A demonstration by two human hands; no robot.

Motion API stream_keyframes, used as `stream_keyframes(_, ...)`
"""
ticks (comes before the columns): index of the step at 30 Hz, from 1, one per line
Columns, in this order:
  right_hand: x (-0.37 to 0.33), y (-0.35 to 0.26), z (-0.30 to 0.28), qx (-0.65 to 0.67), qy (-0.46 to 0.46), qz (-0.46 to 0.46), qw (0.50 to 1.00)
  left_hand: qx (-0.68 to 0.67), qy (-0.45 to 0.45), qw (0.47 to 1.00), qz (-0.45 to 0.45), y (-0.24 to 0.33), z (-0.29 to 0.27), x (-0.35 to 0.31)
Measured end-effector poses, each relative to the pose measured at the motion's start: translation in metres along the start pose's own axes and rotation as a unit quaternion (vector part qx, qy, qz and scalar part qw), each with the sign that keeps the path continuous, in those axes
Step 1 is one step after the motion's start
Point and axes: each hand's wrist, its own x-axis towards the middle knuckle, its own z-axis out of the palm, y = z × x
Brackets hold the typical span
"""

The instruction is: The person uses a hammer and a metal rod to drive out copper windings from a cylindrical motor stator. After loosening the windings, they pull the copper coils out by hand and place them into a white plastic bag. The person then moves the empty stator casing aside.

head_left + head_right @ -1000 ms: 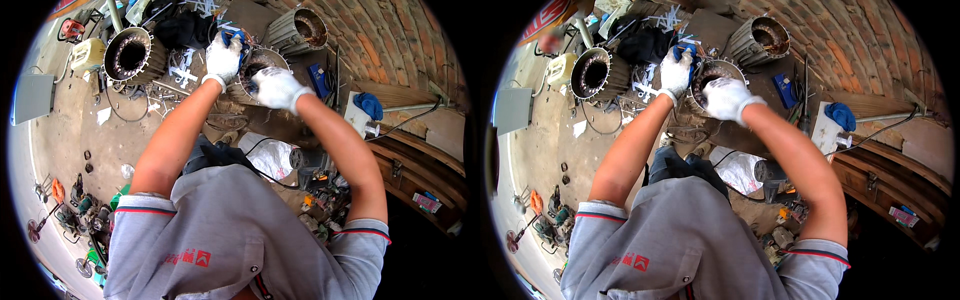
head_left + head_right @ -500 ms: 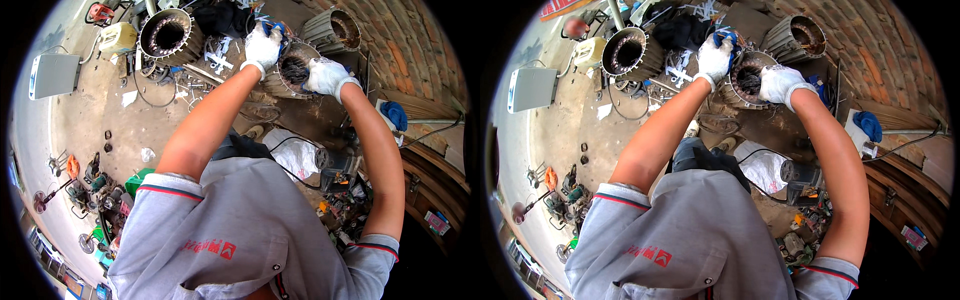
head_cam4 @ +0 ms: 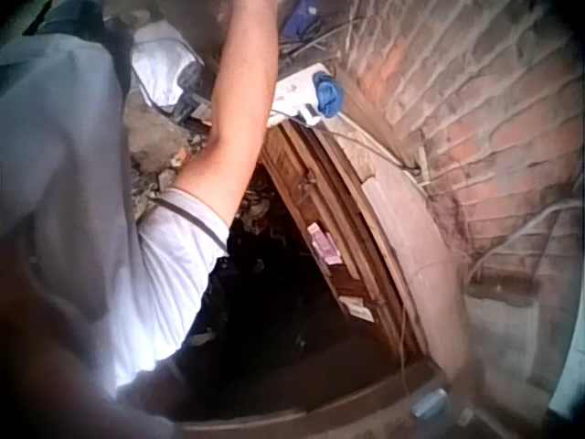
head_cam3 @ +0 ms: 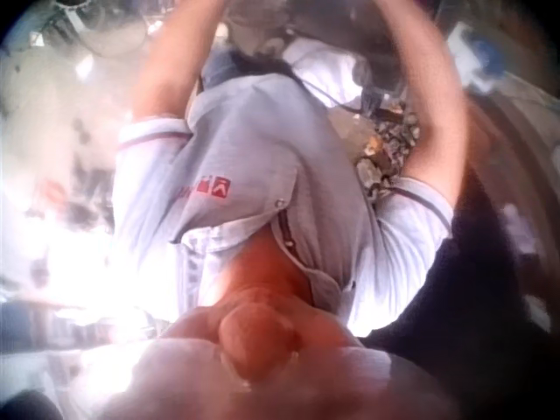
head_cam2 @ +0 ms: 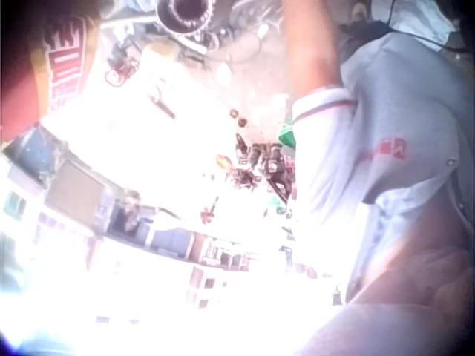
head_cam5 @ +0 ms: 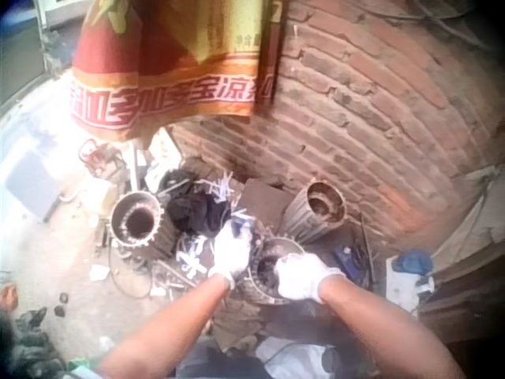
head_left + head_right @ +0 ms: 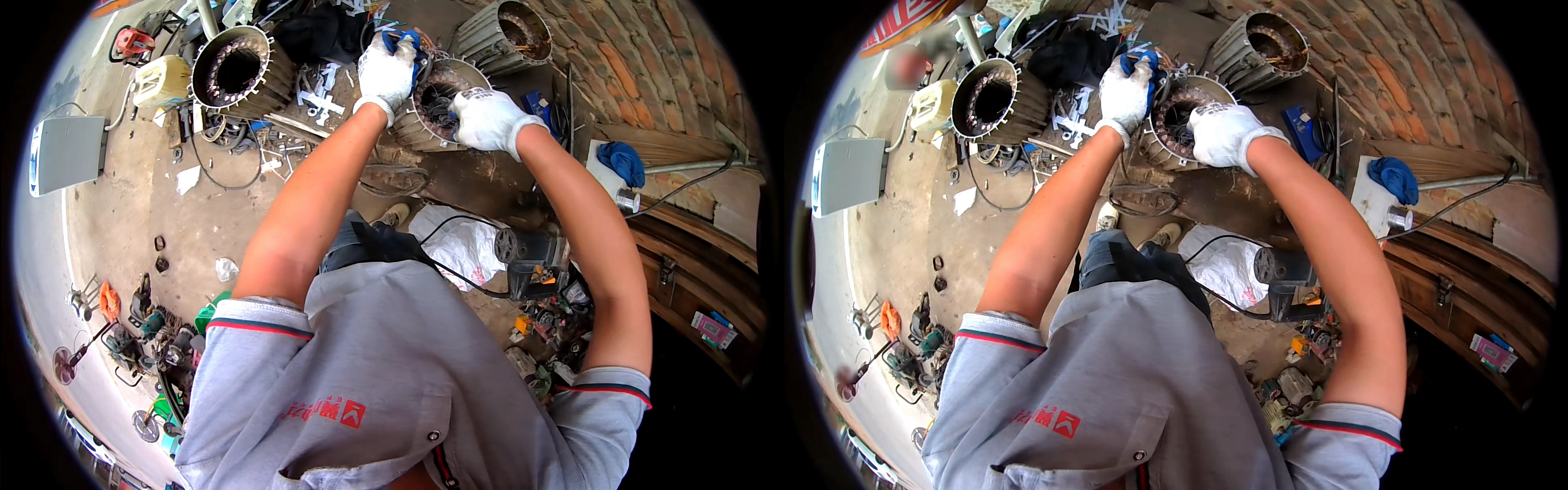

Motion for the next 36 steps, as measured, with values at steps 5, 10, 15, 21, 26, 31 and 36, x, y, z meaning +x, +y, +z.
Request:
stream_keyframes(5, 0.011, -0.008, 0.004, -0.033, 0.004, 0.007, 0.999, -0.020, -0.006, 1.000, -0.005, -0.006, 0.002, 0.002)
stream_keyframes(10, 0.003, -0.002, -0.020, -0.078, -0.068, 0.001, 0.995, 0.010, 0.003, 1.000, 0.013, 0.006, -0.002, 0.000)
stream_keyframes(15, 0.011, -0.012, 0.004, -0.017, -0.017, -0.027, 0.999, 0.001, -0.004, 1.000, -0.011, 0.015, -0.005, -0.008)
stream_keyframes(21, 0.012, -0.002, -0.007, -0.047, -0.013, -0.007, 0.999, -0.013, 0.003, 1.000, -0.012, -0.001, 0.000, -0.001)
stream_keyframes(26, 0.001, 0.006, -0.011, -0.031, -0.044, -0.035, 0.998, -0.072, -0.026, 0.996, -0.053, 0.022, -0.002, -0.009)
stream_keyframes(31, 0.004, -0.017, -0.005, -0.026, -0.013, -0.067, 0.997, 0.000, 0.001, 1.000, 0.031, 0.009, -0.001, -0.001)
stream_keyframes(36, 0.004, 0.002, -0.026, -0.072, -0.047, 0.015, 0.996, -0.001, -0.012, 1.000, -0.024, 0.018, -0.004, -0.007)
